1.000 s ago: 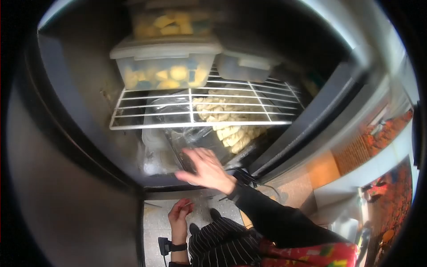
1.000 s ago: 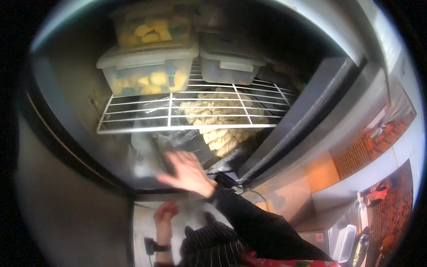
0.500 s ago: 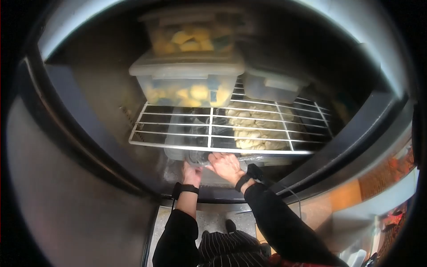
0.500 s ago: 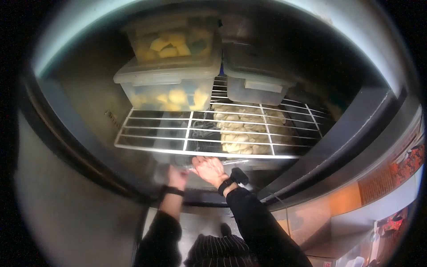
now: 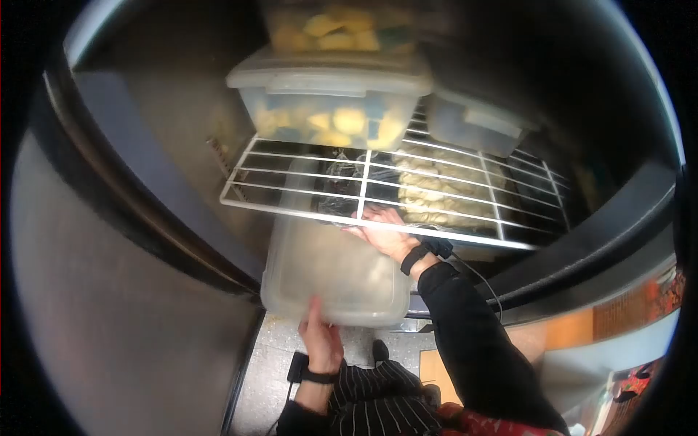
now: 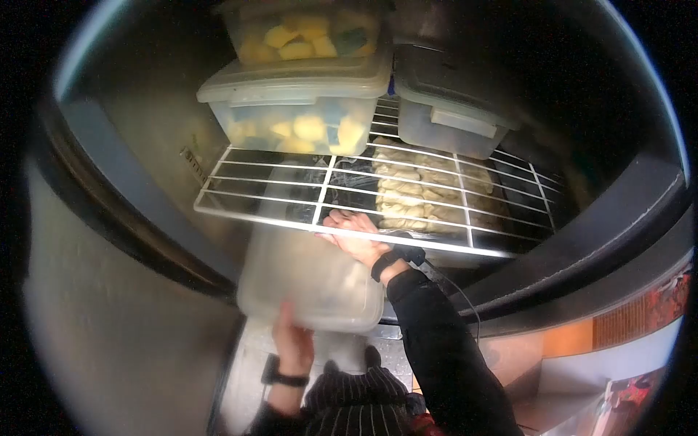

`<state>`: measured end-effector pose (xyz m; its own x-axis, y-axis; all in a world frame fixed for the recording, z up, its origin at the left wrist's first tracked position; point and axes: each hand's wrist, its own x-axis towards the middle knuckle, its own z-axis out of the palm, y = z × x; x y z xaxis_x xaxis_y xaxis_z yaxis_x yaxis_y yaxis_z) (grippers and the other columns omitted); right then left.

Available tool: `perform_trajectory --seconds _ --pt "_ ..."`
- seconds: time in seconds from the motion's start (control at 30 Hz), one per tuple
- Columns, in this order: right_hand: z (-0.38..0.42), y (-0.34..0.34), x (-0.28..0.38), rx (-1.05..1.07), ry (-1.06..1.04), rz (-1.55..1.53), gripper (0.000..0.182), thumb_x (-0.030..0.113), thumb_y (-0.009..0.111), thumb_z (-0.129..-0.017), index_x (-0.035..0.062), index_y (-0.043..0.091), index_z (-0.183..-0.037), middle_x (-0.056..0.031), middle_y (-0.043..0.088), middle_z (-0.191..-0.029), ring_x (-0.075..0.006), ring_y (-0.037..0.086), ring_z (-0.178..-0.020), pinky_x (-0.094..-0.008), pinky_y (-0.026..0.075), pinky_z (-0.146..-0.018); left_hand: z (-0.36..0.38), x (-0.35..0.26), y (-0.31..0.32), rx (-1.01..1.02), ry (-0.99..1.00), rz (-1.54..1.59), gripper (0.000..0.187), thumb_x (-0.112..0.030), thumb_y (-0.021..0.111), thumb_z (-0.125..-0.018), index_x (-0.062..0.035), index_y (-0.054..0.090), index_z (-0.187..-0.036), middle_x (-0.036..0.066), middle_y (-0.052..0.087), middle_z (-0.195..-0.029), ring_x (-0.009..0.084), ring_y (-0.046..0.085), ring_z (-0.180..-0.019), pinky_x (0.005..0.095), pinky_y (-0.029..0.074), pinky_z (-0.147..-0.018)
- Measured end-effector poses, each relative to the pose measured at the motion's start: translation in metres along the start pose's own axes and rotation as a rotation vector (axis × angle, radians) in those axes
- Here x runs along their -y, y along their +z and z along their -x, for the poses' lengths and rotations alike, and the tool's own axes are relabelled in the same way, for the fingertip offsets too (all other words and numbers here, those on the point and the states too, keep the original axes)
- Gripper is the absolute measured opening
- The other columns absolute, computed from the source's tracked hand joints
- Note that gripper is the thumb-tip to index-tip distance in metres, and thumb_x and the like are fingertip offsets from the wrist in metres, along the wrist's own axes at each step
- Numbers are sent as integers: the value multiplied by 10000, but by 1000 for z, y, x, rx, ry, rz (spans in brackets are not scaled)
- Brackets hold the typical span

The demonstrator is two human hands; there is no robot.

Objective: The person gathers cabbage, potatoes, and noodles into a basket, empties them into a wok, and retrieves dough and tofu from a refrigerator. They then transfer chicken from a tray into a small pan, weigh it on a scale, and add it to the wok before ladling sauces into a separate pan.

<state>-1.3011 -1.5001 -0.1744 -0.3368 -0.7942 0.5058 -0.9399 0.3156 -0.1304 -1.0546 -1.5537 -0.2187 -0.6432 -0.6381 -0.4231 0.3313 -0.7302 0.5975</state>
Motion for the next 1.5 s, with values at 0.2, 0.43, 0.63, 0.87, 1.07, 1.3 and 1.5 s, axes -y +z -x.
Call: perform_trajectory --seconds 0.2,0.43,0.63,0.87,1.07,1.3,1.5 --pt "-6 -6 3 237 103 2 216 241 560 -873 85 609 -1014 -96 595 -1117 -292 582 -1085 -428 476 -908 73 -26 -57 -155 85 -184 526 -237 703 -899 22 476 -1296 133 600 -1204 231 607 -1064 379 517 -869" --pt "-12 -5 1 314 143 42 286 197 507 -878 166 629 -1134 -104 587 -1224 -319 578 -1129 -451 466 -948 124 -40 -89 -412 51 -381 216 -227 603 -922 -107 495 -778 -47 344 -650 83 300 -550 270 257 -477" --pt "-7 42 -33 339 152 166 176 239 573 -837 116 698 -836 -100 667 -1049 -294 650 -955 -438 493 -879 142 -47 -103 -458 60 -429 300 -269 606 -922 -133 422 -729 -52 316 -641 88 294 -551 292 224 -481" --pt "-8 -1 -13 10 34 46 300 345 615 -891 64 654 -988 -153 637 -1059 -337 592 -1019 -438 458 -914 146 -59 -120 -486 87 -482 287 -236 566 -952 39 592 -1031 81 579 -920 184 533 -820 337 443 -727" --pt "66 -22 46 -194 377 97 395 347 703 -845 0 604 -1005 -178 611 -956 -352 578 -933 -433 472 -842 120 -57 -151 -355 82 -443 520 -246 597 -949 96 458 -1317 187 560 -1277 266 543 -1172 393 419 -1022" --pt "113 -8 47 -315 1028 -1074 531 267 784 -813 -1 510 -1180 -161 664 -1051 -266 653 -982 -362 507 -865 126 -73 -106 -274 217 -233 602 -460 376 -1009 1 393 -1396 116 463 -1395 270 487 -1242 421 419 -1012" --pt "117 -56 84 -554 1125 -1610 380 90 723 -843 56 504 -1152 -119 666 -978 -231 694 -822 -313 561 -637 119 -55 -147 -147 110 -26 638 -529 309 -997 -45 397 -1403 104 475 -1358 266 484 -1239 412 422 -1027"
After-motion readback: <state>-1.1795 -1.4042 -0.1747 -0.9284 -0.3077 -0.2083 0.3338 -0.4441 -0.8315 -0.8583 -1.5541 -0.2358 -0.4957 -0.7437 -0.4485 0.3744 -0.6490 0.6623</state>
